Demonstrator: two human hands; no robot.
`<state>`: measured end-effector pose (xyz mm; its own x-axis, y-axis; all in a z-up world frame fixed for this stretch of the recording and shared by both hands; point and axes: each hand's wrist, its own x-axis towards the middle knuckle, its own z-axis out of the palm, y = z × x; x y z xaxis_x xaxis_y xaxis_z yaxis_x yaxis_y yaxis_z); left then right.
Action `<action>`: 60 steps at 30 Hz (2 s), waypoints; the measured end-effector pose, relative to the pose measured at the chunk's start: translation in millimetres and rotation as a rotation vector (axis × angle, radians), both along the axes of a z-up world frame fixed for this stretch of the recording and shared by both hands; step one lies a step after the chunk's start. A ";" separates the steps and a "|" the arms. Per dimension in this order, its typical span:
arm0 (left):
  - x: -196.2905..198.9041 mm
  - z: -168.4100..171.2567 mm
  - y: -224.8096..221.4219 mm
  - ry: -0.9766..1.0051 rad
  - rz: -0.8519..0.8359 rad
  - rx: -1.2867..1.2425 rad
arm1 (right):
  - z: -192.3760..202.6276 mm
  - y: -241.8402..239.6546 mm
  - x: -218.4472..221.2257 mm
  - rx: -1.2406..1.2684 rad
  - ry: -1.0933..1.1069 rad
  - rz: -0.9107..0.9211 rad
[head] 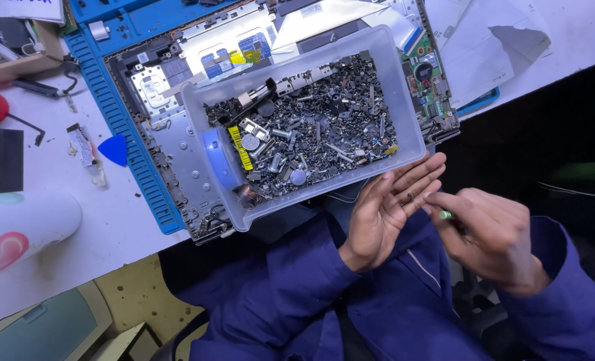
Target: Sorting through a large collection of small screws and electronic parts in a plastic container on a disassembled laptop.
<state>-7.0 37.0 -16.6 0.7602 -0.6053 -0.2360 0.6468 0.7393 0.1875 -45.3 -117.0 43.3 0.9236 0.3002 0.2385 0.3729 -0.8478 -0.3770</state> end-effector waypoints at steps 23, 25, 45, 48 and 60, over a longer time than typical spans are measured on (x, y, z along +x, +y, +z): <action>-16.8 -28.6 -10.4 -0.205 0.080 0.300 | -14.0 -7.9 4.0 1.345 0.690 -0.413; -17.0 -23.6 -8.5 -0.230 0.102 0.349 | -14.8 -10.6 4.9 1.408 0.742 -0.411; -11.9 -14.5 -1.3 -0.417 0.124 0.508 | -16.1 -5.8 -2.0 0.840 0.566 -0.493; -11.4 -14.8 -0.9 -0.427 0.124 0.496 | -16.8 -7.7 -3.6 0.747 0.531 -0.479; -10.5 -27.0 -5.5 -0.268 0.024 0.341 | 6.3 2.4 8.0 0.292 0.043 -0.137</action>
